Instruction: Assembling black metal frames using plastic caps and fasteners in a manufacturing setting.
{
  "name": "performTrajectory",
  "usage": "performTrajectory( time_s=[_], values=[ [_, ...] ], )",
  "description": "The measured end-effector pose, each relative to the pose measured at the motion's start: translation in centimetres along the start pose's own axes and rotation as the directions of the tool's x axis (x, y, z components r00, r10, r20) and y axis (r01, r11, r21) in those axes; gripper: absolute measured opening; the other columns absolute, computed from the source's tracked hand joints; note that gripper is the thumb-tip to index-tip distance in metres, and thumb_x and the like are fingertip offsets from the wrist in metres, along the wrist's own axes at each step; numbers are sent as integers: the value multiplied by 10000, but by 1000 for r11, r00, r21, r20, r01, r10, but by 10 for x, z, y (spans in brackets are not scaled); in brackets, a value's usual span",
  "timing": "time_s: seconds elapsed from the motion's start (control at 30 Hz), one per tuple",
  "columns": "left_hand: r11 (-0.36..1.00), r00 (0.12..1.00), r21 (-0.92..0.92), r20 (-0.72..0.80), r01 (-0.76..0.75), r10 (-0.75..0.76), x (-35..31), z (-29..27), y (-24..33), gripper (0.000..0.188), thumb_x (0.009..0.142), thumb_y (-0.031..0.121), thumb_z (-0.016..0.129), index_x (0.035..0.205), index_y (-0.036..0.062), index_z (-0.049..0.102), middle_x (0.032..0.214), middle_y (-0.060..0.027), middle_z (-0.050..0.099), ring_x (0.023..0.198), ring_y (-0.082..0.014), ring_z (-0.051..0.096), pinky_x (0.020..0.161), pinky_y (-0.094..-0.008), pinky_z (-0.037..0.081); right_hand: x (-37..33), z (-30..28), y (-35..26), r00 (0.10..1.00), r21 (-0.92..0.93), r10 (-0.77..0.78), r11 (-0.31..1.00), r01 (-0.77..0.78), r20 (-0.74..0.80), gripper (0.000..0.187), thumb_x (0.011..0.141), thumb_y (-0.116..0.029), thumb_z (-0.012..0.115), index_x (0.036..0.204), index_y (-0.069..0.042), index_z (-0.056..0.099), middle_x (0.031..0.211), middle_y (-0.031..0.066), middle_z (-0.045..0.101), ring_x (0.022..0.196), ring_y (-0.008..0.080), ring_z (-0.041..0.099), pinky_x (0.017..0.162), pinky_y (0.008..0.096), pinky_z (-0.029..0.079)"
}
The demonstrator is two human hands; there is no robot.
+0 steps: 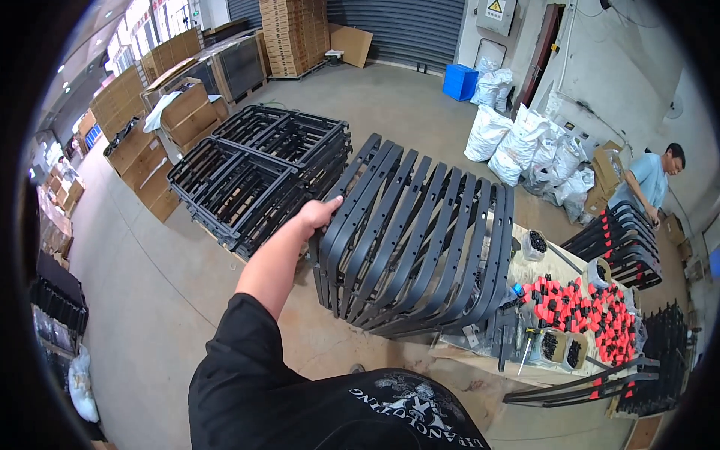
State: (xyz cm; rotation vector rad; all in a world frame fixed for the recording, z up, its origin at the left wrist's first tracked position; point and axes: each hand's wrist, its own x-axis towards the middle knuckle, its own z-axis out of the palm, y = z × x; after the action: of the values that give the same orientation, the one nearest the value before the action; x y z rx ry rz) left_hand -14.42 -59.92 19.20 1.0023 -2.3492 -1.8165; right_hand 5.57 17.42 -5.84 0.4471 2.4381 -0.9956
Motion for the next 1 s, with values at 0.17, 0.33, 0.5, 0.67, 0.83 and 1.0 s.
performTrajectory(
  time_s=[0.17, 0.33, 0.5, 0.67, 0.83, 1.0],
  values=[
    [976, 975, 202, -220, 78, -32, -7, -87, -29, 651, 868, 649, 681, 723, 14, 679, 652, -62, 606, 527, -182, 531, 532, -369, 436, -10, -6, -9, 1000, -17, -11, 1000, 11, 7, 254, 875, -251, 653, 995, -30, 684, 734, 76, 642, 623, 200, 638, 585, 360, 515],
    [996, 985, -60, -153, 67, -76, -102, -121, -80, 553, 921, 586, 663, 707, 85, 568, 540, -1, 438, 441, -151, 393, 451, -340, 338, -14, -19, 18, 998, -25, -3, 1000, 4, 60, 253, 873, -249, 655, 989, -27, 689, 734, 76, 647, 626, 196, 640, 590, 357, 517],
    [976, 963, -205, -237, 79, -127, -244, -73, -136, 512, 953, 550, 643, 799, 68, 563, 513, 6, 411, 398, -136, 382, 415, -318, 316, -44, -63, 100, 988, -77, 80, 995, -70, 133, 253, 871, -247, 657, 984, -24, 694, 733, 76, 652, 629, 192, 642, 596, 354, 519],
    [969, 866, -232, -464, 83, -186, -364, 33, -219, 516, 963, 564, 627, 820, 73, 554, 532, 4, 447, 419, -135, 429, 421, -308, 354, -29, -110, 132, 974, -117, 86, 991, -63, 210, 252, 869, -245, 659, 978, -21, 698, 733, 76, 657, 631, 188, 644, 601, 351, 521],
    [878, 838, -479, -469, 25, -280, -467, 192, -233, 463, 1008, 506, 591, 761, 126, 495, 554, 2, 465, 442, -128, 442, 418, -309, 333, -23, -142, 138, 955, -194, 52, 981, 6, 291, 254, 869, -247, 666, 971, -17, 695, 752, 85, 675, 642, 178, 650, 601, 346, 521],
    [764, 885, -645, -372, -29, -281, -527, 298, -192, 429, 1026, 445, 577, 760, 126, 465, 575, -20, 486, 463, -155, 468, 438, -314, 377, -7, -113, 89, 770, -62, -486, 829, 556, 413, 333, 899, -278, 686, 1060, 14, 685, 873, 151, 715, 801, 222, 688, 732, 365, 548]
  ],
)
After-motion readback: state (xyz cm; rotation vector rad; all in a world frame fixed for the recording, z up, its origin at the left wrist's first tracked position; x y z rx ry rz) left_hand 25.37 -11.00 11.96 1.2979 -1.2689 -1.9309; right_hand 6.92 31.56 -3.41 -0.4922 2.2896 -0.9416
